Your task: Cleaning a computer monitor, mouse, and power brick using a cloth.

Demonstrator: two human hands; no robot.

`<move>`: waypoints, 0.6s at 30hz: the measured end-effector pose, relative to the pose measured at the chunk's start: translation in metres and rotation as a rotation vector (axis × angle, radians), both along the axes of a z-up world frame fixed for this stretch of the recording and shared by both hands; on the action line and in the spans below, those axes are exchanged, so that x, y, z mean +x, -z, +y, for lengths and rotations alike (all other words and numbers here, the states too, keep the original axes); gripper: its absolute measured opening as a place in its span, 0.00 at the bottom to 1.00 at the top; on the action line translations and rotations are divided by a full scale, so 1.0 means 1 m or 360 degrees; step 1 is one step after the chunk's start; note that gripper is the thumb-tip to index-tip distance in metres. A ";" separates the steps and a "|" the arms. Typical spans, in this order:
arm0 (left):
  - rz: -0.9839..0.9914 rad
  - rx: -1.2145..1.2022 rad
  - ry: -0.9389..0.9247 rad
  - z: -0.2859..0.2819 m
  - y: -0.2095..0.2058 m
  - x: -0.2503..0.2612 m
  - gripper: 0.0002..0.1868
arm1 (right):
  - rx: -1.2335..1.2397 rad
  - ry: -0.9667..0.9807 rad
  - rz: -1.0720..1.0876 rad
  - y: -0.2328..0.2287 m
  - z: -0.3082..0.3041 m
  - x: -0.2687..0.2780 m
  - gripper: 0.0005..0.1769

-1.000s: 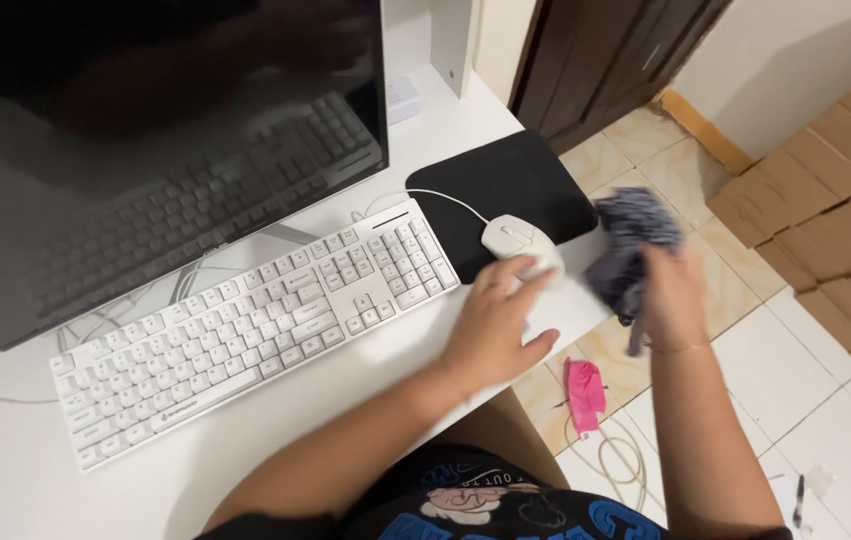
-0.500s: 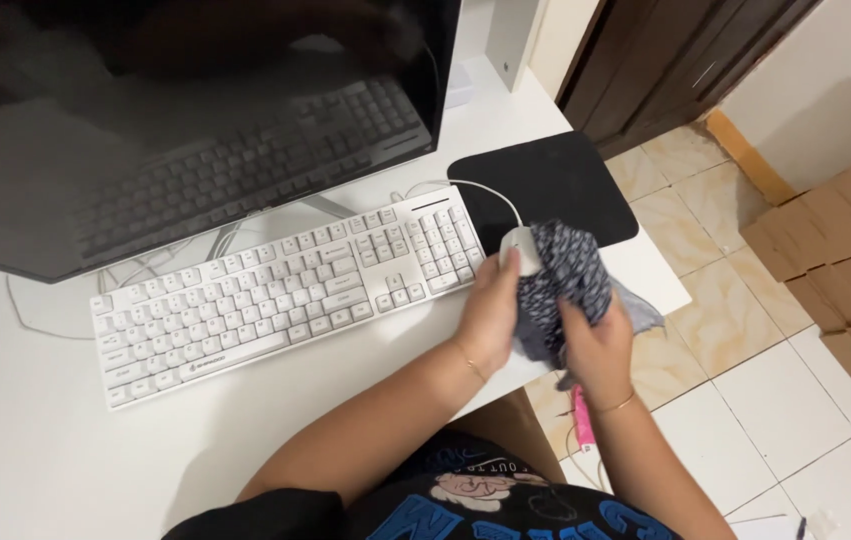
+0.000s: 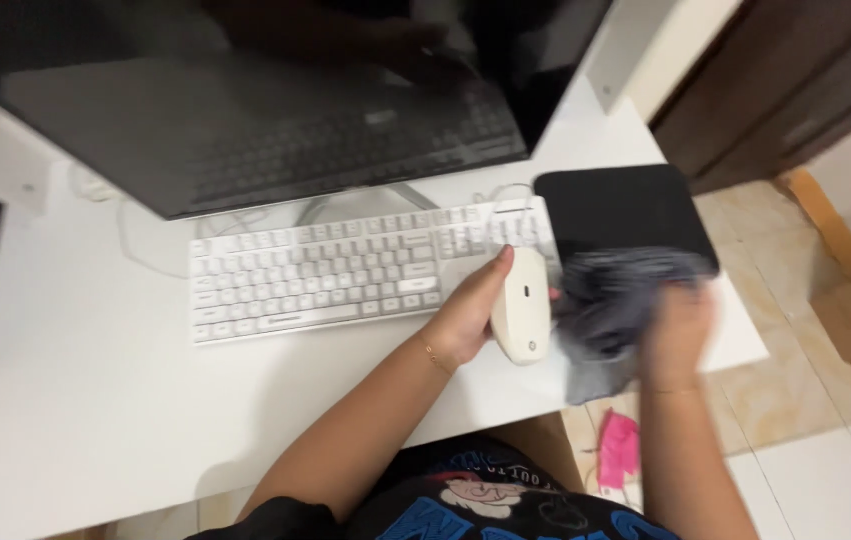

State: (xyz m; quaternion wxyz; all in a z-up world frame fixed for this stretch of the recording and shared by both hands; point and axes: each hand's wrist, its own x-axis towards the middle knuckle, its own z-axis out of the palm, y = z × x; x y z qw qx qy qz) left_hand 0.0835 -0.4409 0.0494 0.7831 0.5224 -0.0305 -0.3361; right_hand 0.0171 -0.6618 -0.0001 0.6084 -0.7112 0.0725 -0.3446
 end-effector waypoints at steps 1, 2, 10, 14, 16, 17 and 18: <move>-0.0062 -0.0187 0.0101 0.004 0.025 0.010 0.36 | 0.0562 0.0112 -0.0054 -0.004 -0.010 0.002 0.14; -0.0062 -0.0186 0.0082 0.007 0.024 0.011 0.36 | 0.0562 0.0093 -0.0049 -0.012 -0.002 0.002 0.14; 0.0249 -0.0317 -0.0354 0.012 0.026 0.003 0.34 | -0.1537 -0.0369 -0.0080 0.028 0.072 0.004 0.09; 0.0218 -0.0270 -0.0275 0.007 0.068 0.011 0.30 | -0.1182 -0.0242 -0.0041 -0.016 0.077 0.017 0.11; 0.0232 -0.0400 -0.0312 0.008 0.069 0.016 0.27 | -0.1400 -0.0309 -0.0048 -0.018 0.091 0.008 0.13; 0.0203 -0.0404 -0.0314 0.008 0.069 0.018 0.27 | -0.1403 -0.0302 -0.0077 -0.020 0.090 0.016 0.13; 0.0201 -0.0356 -0.0320 0.007 0.071 0.015 0.27 | -0.1347 -0.0283 -0.0010 -0.021 0.087 0.018 0.13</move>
